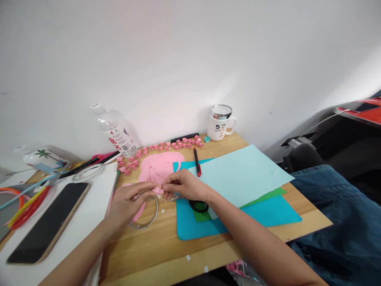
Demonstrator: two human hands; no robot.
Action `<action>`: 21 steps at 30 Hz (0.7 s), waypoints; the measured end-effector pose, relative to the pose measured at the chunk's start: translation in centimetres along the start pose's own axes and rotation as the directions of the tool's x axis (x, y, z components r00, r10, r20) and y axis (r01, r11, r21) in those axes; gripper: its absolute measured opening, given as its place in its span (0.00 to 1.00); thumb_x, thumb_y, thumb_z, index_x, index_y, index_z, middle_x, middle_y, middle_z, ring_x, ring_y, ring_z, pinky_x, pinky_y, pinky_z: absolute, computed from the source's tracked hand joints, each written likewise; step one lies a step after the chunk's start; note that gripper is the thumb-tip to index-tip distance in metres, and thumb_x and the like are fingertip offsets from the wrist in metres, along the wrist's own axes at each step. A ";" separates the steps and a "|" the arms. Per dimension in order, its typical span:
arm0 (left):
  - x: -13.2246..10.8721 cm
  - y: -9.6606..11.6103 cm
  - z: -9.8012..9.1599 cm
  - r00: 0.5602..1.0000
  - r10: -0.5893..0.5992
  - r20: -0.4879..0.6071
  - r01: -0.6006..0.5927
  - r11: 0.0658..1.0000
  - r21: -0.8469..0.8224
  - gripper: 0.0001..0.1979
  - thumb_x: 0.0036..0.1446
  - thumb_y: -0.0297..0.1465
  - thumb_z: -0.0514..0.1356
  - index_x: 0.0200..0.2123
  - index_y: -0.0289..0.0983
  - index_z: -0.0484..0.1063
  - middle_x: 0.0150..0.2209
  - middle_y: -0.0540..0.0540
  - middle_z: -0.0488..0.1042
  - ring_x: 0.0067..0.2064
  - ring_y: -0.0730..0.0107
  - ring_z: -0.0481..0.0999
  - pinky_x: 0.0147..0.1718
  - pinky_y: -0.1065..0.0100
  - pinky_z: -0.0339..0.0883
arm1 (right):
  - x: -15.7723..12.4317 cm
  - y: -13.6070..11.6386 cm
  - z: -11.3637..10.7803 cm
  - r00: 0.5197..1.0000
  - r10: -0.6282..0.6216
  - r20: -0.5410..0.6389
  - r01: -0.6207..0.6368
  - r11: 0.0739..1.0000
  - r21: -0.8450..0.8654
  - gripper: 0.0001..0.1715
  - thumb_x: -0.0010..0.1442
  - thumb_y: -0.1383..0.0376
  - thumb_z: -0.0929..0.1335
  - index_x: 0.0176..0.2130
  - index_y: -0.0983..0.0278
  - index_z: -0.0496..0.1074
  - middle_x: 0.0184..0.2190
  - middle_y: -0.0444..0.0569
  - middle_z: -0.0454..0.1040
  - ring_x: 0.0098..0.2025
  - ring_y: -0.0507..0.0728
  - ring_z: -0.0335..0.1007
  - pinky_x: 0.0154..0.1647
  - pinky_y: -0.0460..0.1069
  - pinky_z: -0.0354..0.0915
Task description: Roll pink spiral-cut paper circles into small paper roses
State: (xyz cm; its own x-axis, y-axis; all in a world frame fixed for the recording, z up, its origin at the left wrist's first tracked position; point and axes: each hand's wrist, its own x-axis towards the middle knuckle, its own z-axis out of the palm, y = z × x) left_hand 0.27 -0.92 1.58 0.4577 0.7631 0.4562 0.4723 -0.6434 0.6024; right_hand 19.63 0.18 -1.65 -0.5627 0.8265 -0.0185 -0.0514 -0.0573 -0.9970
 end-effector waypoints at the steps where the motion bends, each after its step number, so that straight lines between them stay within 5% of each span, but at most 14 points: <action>1: 0.0 0.0 0.0 1.000 -0.005 -0.003 0.005 1.000 0.001 0.05 0.50 0.27 0.59 0.30 0.39 0.75 0.30 0.50 0.79 0.28 0.73 0.77 0.27 0.75 0.70 | 0.0 0.0 0.0 1.000 -0.005 0.004 0.005 1.000 -0.002 0.16 0.50 0.56 0.68 0.32 0.68 0.72 0.25 0.47 0.74 0.28 0.51 0.71 0.33 0.47 0.69; 21: -0.6 -1.1 0.8 0.999 0.032 0.017 -0.033 0.998 0.056 0.06 0.52 0.27 0.56 0.32 0.38 0.73 0.32 0.49 0.78 0.30 0.73 0.76 0.31 0.74 0.69 | -0.1 0.1 0.4 0.998 -0.054 -0.028 0.045 0.968 -0.245 0.15 0.55 0.55 0.63 0.32 0.65 0.70 0.26 0.47 0.73 0.29 0.54 0.72 0.30 0.48 0.68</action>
State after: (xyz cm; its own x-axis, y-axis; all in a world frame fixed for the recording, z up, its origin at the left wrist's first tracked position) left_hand 0.08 -0.71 0.15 0.4857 0.7409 0.4638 0.4985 -0.6707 0.5493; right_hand 19.32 -0.13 -1.68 -0.5354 0.8440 0.0333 0.1270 0.1194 -0.9847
